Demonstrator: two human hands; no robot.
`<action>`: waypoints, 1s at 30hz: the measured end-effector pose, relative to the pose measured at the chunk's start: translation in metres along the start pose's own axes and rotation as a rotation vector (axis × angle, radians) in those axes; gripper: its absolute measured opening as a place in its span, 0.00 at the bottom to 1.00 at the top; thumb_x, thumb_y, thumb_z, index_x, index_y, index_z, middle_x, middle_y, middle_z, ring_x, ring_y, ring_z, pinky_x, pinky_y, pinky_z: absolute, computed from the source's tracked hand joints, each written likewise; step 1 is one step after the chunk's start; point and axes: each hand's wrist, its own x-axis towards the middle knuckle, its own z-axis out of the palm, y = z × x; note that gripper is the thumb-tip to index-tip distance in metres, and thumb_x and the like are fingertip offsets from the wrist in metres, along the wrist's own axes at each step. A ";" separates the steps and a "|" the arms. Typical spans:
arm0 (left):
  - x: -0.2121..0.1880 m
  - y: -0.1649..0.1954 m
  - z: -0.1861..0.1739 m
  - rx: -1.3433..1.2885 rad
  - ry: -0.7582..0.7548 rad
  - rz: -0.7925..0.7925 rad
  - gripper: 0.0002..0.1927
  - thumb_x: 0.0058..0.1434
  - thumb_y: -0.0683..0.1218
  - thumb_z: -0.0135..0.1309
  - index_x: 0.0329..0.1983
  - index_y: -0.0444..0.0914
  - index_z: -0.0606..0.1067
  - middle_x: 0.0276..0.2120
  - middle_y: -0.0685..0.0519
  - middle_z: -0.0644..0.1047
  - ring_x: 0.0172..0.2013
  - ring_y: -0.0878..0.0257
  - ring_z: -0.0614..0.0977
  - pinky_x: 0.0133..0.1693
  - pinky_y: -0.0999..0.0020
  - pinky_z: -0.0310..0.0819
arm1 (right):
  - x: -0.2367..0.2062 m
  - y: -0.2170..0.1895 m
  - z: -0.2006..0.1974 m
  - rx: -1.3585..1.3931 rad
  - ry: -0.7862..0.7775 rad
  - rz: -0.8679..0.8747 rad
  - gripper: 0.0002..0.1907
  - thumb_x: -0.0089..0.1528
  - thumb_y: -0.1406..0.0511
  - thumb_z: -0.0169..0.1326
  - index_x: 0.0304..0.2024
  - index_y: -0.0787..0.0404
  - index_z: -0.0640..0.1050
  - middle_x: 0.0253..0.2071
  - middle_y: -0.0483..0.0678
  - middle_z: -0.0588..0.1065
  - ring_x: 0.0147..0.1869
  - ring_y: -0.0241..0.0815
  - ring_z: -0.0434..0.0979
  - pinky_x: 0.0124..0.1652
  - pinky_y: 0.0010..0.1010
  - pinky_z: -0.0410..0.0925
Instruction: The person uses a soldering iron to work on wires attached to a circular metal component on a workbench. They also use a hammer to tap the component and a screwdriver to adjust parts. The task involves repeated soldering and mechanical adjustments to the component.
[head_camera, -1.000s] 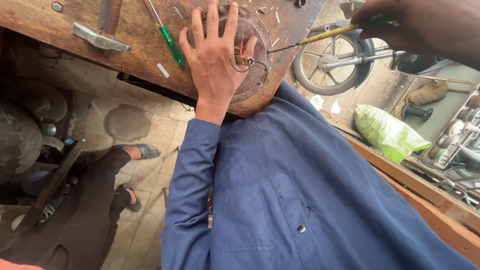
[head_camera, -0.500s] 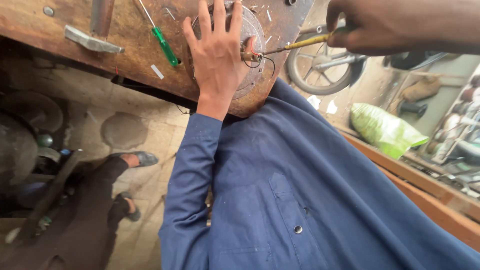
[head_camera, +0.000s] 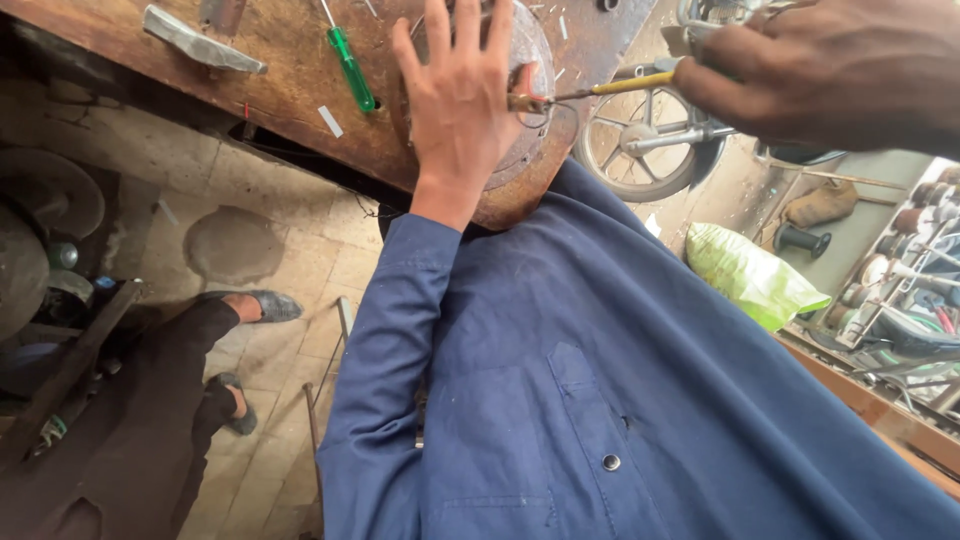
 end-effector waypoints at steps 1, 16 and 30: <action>-0.001 0.000 0.000 -0.005 0.005 0.001 0.36 0.68 0.63 0.59 0.73 0.43 0.66 0.63 0.44 0.69 0.65 0.45 0.66 0.64 0.35 0.59 | 0.002 -0.005 0.000 0.136 -0.027 0.086 0.22 0.59 0.62 0.57 0.56 0.57 0.76 0.38 0.47 0.77 0.37 0.41 0.84 0.35 0.29 0.76; 0.010 -0.005 -0.007 -0.077 -0.018 -0.054 0.34 0.63 0.66 0.57 0.67 0.45 0.71 0.65 0.45 0.69 0.65 0.45 0.66 0.63 0.36 0.59 | 0.000 0.012 0.003 -0.027 0.303 -0.049 0.19 0.60 0.66 0.56 0.53 0.65 0.79 0.40 0.48 0.77 0.37 0.43 0.83 0.33 0.30 0.73; 0.003 -0.005 -0.005 -0.109 0.003 -0.095 0.33 0.66 0.63 0.57 0.69 0.44 0.70 0.67 0.45 0.67 0.66 0.44 0.65 0.64 0.37 0.58 | -0.006 0.021 0.031 -0.067 0.344 0.081 0.16 0.55 0.66 0.58 0.47 0.54 0.81 0.35 0.45 0.75 0.33 0.38 0.79 0.35 0.30 0.72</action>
